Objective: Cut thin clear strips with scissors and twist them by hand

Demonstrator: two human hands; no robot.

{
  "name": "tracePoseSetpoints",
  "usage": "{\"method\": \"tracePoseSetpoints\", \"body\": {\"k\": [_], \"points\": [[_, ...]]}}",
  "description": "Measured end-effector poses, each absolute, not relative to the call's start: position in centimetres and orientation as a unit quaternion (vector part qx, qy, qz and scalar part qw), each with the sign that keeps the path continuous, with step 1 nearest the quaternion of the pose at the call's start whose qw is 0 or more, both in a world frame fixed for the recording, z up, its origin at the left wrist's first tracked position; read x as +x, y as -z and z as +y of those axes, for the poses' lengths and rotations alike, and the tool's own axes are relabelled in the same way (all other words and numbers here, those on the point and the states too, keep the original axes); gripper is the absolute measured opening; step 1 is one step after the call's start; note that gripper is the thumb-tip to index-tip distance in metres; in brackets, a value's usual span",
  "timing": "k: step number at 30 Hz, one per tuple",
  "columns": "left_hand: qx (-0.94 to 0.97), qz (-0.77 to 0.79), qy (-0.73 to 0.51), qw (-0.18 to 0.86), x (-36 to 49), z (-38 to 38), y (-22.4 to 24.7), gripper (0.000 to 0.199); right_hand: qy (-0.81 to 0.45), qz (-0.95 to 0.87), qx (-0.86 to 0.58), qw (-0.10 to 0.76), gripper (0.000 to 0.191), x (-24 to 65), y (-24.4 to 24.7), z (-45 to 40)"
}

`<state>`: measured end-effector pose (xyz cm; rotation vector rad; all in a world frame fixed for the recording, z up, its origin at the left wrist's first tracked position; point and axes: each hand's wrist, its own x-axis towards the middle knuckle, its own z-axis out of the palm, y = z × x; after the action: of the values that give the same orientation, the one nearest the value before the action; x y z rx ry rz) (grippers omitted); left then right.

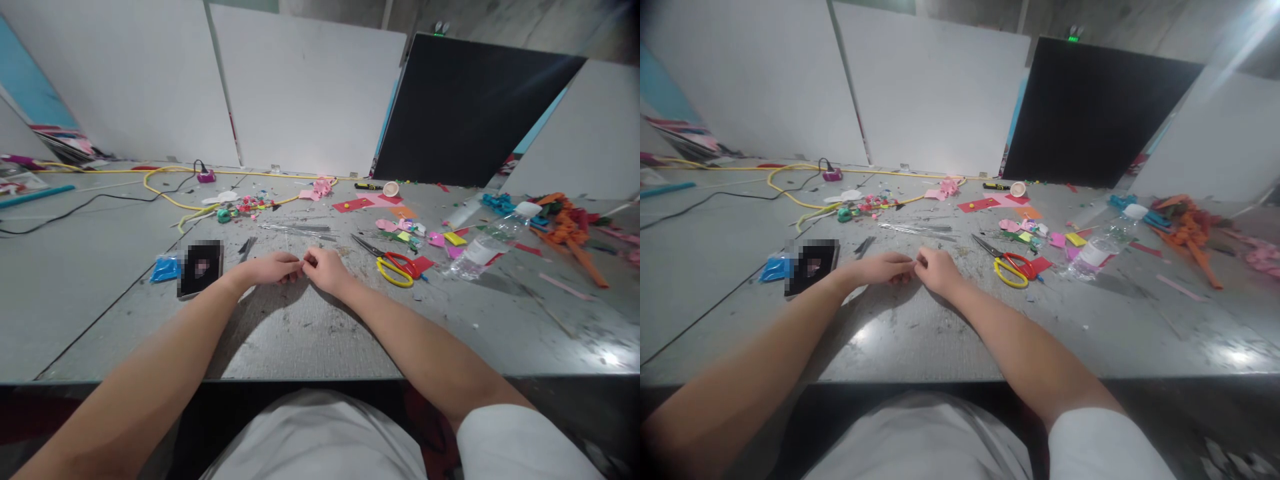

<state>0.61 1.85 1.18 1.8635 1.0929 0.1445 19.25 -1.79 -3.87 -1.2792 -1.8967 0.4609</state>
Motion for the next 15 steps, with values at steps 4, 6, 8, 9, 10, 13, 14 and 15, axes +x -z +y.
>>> {"method": "tracePoseSetpoints", "body": {"k": [4,6,8,9,10,13,14,15], "points": [[0.761,0.442,-0.053,0.471,0.61,1.82,-1.22,0.043,-0.161,-0.761,-0.501,0.380,0.011,19.26,3.66,-1.88],[0.759,0.442,-0.052,0.475,0.60,1.81,-1.22,0.041,-0.161,-0.764,-0.492,0.386,0.011,19.27,3.68,-1.88],[0.756,0.444,-0.055,0.478,0.59,1.80,-1.24,0.041,-0.167,-0.760,-0.488,0.395,0.011,19.28,3.74,-1.89],[0.755,0.446,-0.055,0.478,0.60,1.79,-1.25,0.040,-0.171,-0.758,-0.489,0.397,0.010,19.28,3.77,-1.89],[0.755,0.447,-0.056,0.476,0.61,1.76,-1.28,0.041,-0.175,-0.754,-0.492,0.398,0.009,19.28,3.80,-1.90],[0.754,0.456,-0.056,0.470,0.68,1.65,-1.43,0.041,-0.184,-0.747,-0.502,0.396,0.008,19.22,3.84,-1.91],[0.754,0.458,-0.056,0.468,0.70,1.59,-1.49,0.040,-0.185,-0.745,-0.503,0.397,0.008,19.19,3.85,-1.91],[0.753,0.459,-0.058,0.468,0.71,1.54,-1.55,0.040,-0.186,-0.744,-0.502,0.399,0.009,19.16,3.87,-1.90]]}}
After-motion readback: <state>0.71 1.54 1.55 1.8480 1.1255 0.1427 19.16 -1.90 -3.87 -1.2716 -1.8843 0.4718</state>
